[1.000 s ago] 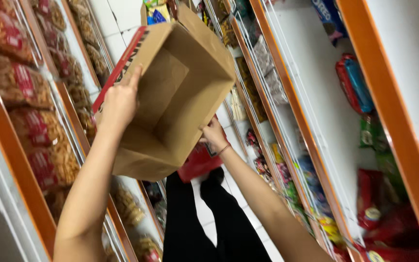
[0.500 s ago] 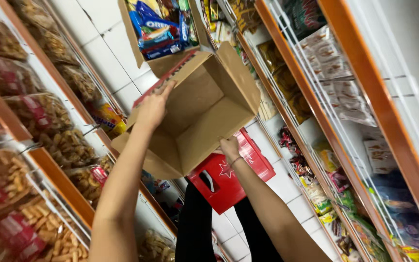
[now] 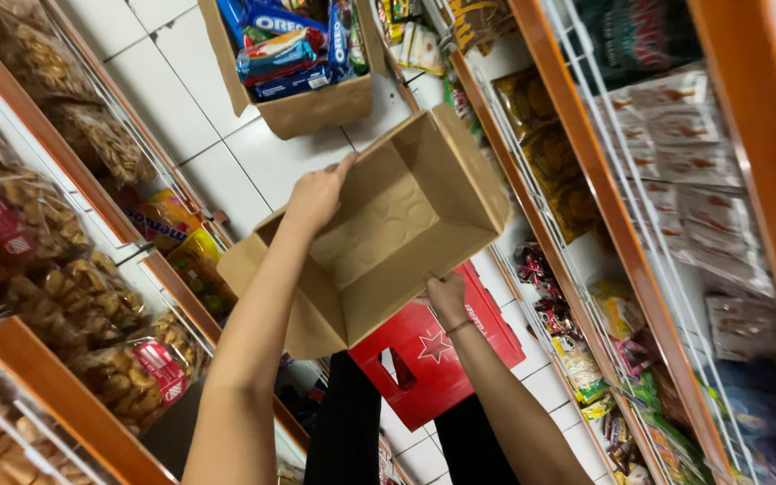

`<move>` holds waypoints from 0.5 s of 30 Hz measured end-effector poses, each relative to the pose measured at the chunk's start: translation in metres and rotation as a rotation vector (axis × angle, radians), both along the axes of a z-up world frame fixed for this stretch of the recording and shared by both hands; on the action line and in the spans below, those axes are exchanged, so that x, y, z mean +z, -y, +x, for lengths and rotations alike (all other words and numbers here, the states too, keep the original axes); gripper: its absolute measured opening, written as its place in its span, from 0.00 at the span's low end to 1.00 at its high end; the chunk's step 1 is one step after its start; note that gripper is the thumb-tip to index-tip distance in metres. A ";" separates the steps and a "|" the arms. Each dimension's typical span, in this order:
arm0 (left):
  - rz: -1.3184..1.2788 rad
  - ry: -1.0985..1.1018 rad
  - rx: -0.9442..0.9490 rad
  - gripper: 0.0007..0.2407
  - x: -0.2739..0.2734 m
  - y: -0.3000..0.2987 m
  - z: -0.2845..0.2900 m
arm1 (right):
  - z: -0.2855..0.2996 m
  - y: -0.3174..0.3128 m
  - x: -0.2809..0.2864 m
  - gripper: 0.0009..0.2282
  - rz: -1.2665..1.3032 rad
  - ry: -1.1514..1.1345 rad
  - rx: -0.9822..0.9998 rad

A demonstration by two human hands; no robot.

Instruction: The person picks up bags of snacks from a box on the floor and places them onto shelves, then uses a spray bottle and a cloth to wipe down the shelf surfaces.

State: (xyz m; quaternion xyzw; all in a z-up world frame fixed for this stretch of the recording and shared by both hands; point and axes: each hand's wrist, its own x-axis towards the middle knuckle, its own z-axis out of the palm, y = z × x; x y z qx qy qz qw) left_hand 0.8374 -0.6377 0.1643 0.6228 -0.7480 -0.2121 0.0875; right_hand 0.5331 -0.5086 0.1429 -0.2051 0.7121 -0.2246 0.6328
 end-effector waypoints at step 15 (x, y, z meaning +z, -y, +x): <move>0.108 0.353 0.661 0.42 -0.093 -0.017 0.043 | 0.082 0.074 -0.124 0.13 0.064 0.011 -0.032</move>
